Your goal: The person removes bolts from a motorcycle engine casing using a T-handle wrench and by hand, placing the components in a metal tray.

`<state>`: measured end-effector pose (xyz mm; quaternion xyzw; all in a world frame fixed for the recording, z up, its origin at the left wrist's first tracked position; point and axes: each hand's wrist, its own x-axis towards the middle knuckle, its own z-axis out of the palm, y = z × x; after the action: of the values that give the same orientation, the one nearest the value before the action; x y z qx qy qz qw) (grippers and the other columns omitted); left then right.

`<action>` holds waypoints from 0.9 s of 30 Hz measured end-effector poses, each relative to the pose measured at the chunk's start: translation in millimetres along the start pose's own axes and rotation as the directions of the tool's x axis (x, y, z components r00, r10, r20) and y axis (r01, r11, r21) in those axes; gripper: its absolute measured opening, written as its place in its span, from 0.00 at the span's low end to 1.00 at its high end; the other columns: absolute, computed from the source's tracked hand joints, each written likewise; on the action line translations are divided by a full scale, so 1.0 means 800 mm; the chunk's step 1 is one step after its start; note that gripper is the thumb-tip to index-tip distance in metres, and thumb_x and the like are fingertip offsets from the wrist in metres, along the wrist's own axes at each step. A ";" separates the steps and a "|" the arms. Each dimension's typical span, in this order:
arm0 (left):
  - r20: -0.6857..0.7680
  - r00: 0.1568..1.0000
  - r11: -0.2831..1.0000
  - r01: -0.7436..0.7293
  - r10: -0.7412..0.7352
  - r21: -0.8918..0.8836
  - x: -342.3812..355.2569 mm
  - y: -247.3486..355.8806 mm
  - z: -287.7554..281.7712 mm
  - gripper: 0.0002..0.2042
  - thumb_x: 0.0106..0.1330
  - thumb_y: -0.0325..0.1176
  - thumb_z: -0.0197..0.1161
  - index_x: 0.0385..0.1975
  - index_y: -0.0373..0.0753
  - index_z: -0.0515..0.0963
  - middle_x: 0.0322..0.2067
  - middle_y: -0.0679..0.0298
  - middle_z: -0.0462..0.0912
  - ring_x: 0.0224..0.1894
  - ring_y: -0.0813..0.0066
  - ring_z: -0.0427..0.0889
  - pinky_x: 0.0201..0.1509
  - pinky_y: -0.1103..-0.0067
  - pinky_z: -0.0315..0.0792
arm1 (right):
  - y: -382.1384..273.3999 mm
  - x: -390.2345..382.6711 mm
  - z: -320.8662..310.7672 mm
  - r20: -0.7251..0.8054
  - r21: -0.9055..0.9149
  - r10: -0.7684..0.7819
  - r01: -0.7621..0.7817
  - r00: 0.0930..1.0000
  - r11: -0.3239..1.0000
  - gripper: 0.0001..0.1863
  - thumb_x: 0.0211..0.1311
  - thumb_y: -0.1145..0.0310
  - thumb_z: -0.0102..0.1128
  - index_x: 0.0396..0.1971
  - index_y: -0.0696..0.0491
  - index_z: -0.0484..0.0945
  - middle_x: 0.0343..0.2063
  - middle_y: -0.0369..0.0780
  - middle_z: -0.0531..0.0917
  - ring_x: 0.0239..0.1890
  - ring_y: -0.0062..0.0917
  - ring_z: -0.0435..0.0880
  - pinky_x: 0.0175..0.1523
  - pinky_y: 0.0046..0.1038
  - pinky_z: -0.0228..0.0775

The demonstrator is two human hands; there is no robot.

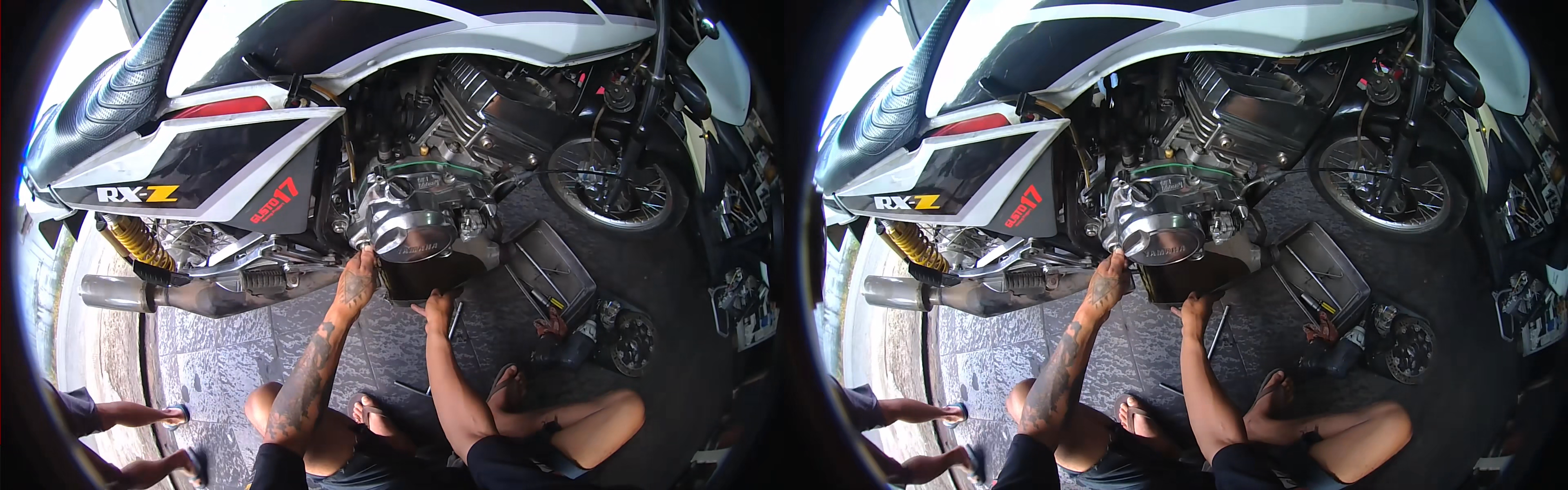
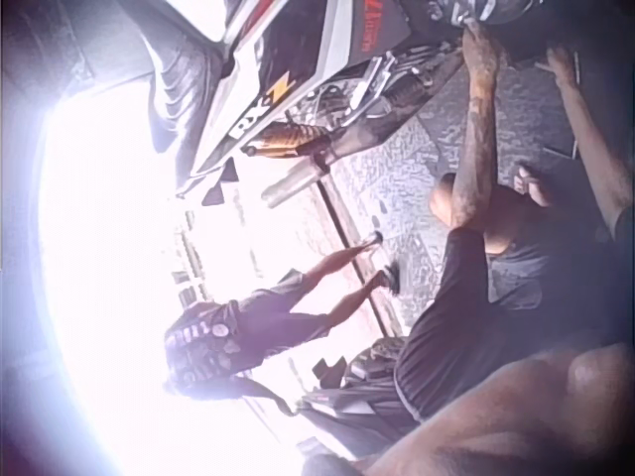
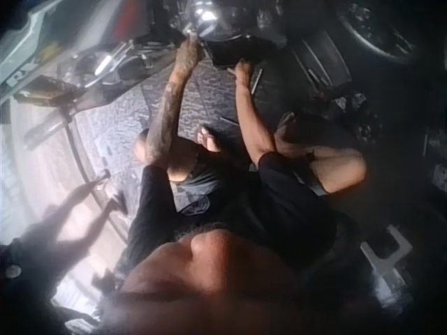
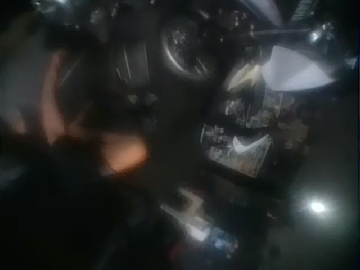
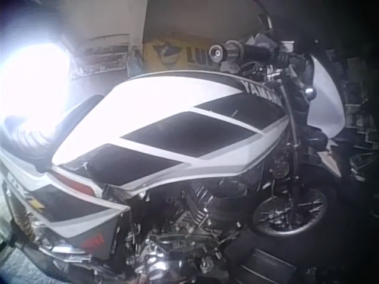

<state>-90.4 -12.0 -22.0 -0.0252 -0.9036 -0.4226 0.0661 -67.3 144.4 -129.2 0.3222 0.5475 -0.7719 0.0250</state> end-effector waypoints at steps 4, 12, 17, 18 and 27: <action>-0.107 0.978 0.983 -0.182 0.181 0.002 0.003 -0.014 0.010 0.06 0.66 0.30 0.47 0.29 0.35 0.69 0.19 0.59 0.71 0.20 0.64 0.73 0.26 0.73 0.67 | 0.004 0.002 0.000 -0.054 0.027 -0.030 0.032 0.998 0.999 0.24 0.63 0.75 0.36 0.59 0.61 0.51 0.57 0.50 0.61 0.51 0.41 0.72 0.35 0.38 0.83; -0.032 0.998 0.981 -0.060 0.055 -0.184 0.005 -0.021 0.014 0.20 0.70 0.49 0.38 0.25 0.40 0.69 0.16 0.70 0.66 0.17 0.83 0.63 0.21 0.84 0.58 | 0.013 0.013 -0.006 0.010 0.016 -0.018 0.018 1.000 1.000 0.25 0.62 0.77 0.38 0.59 0.63 0.48 0.53 0.51 0.65 0.44 0.38 0.76 0.33 0.35 0.84; 0.140 0.948 0.844 0.317 -0.284 -0.432 0.000 0.016 -0.003 0.19 0.69 0.49 0.40 0.25 0.41 0.68 0.16 0.72 0.64 0.16 0.84 0.61 0.20 0.84 0.56 | 0.007 0.003 0.000 -0.062 0.031 -0.032 0.034 0.998 0.999 0.26 0.61 0.78 0.39 0.59 0.64 0.49 0.52 0.52 0.66 0.44 0.37 0.77 0.32 0.33 0.84; 0.150 0.945 0.839 0.328 -0.292 -0.434 -0.002 0.032 -0.007 0.19 0.69 0.49 0.40 0.25 0.41 0.68 0.15 0.73 0.63 0.16 0.85 0.61 0.20 0.85 0.55 | 0.006 0.005 -0.002 -0.072 0.029 -0.035 0.037 0.997 0.999 0.26 0.61 0.78 0.39 0.59 0.64 0.49 0.52 0.52 0.67 0.43 0.37 0.77 0.32 0.33 0.84; 0.196 0.923 0.803 0.384 -0.330 -0.456 -0.006 0.038 -0.013 0.19 0.69 0.51 0.41 0.24 0.42 0.67 0.16 0.74 0.62 0.17 0.87 0.59 0.20 0.85 0.53 | 0.003 0.001 -0.002 -0.031 0.011 -0.024 0.025 0.999 1.000 0.24 0.62 0.76 0.39 0.58 0.65 0.52 0.55 0.52 0.64 0.44 0.39 0.77 0.33 0.32 0.84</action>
<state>-81.7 -0.7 7.1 0.1073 -0.7587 -0.6386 -0.0715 -66.0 145.3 -132.1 0.3274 0.5473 -0.7702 0.0053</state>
